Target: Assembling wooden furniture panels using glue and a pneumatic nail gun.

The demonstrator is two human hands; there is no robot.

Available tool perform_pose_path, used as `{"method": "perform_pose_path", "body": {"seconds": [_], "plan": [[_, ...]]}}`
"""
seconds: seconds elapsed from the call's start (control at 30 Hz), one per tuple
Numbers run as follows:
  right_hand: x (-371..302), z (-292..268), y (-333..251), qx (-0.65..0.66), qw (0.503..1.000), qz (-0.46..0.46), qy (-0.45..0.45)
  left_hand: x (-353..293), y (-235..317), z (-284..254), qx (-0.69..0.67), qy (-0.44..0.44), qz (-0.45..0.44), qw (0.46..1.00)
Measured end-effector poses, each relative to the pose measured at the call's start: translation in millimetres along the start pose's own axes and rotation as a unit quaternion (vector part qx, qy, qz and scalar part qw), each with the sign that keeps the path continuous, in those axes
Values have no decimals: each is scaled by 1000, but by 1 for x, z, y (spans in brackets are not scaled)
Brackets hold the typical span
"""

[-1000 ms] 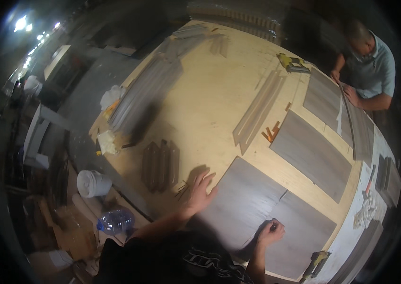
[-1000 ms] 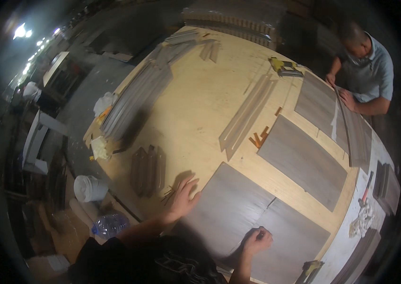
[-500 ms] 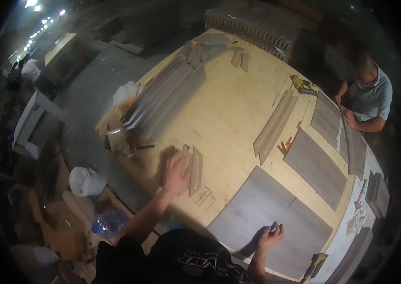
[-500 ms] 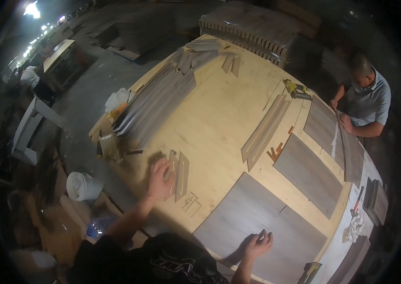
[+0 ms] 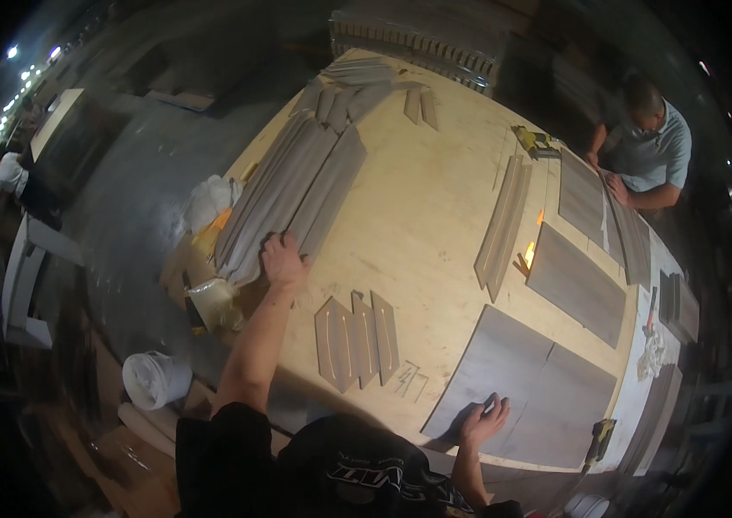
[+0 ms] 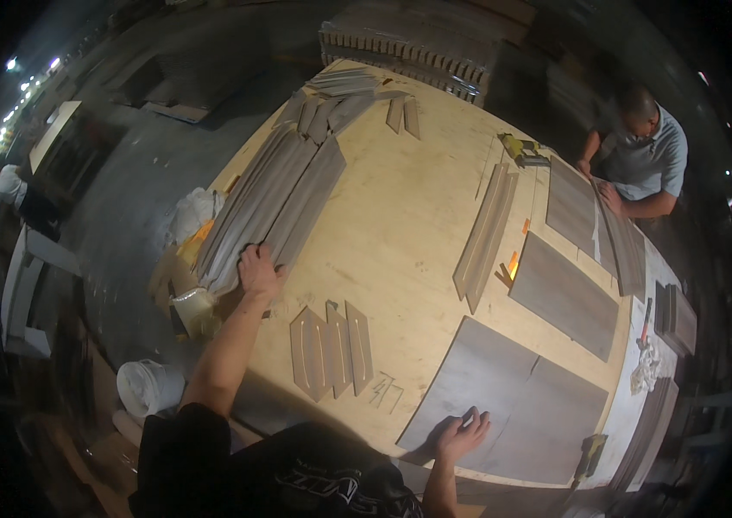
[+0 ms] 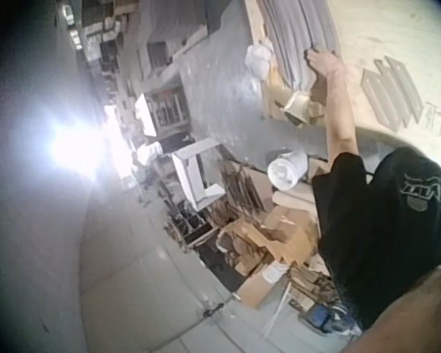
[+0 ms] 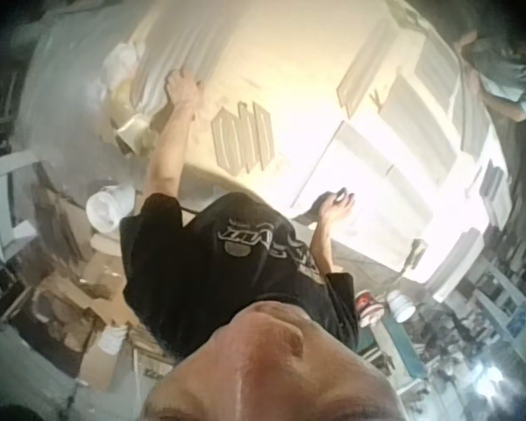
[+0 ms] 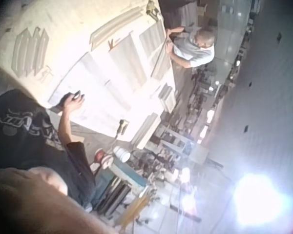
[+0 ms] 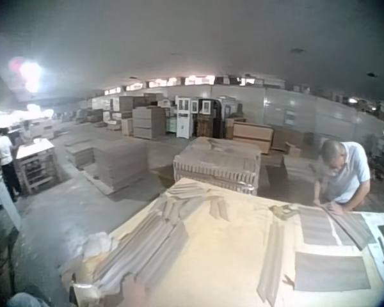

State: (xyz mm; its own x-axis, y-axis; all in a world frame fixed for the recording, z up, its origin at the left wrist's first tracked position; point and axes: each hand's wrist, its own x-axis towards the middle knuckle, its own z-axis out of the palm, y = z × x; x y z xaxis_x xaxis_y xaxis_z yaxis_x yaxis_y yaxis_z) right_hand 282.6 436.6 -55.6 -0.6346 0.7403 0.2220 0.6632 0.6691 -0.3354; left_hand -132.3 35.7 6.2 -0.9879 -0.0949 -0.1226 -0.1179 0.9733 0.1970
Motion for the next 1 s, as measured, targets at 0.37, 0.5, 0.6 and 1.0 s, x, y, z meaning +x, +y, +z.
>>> {"method": "perform_pose_path", "body": {"seconds": [0.37, 0.5, 0.6, 1.0], "plan": [[10, 10, -19, -32, 998, 52, 6, 28, 1, 0, 34, -20, 15, 999], [7, 7, -20, -43, 997, 62, 1, 36, -1, -6, 30, -44, 32, 998], [7, 5, -21, -34, 998, 54, 14, 45, -3, -6, 61, -36, 66, 995], [44, -18, -150, 407, 878, 126, -218, -79, 91, -6, -519, -236, -62, 820]]}}
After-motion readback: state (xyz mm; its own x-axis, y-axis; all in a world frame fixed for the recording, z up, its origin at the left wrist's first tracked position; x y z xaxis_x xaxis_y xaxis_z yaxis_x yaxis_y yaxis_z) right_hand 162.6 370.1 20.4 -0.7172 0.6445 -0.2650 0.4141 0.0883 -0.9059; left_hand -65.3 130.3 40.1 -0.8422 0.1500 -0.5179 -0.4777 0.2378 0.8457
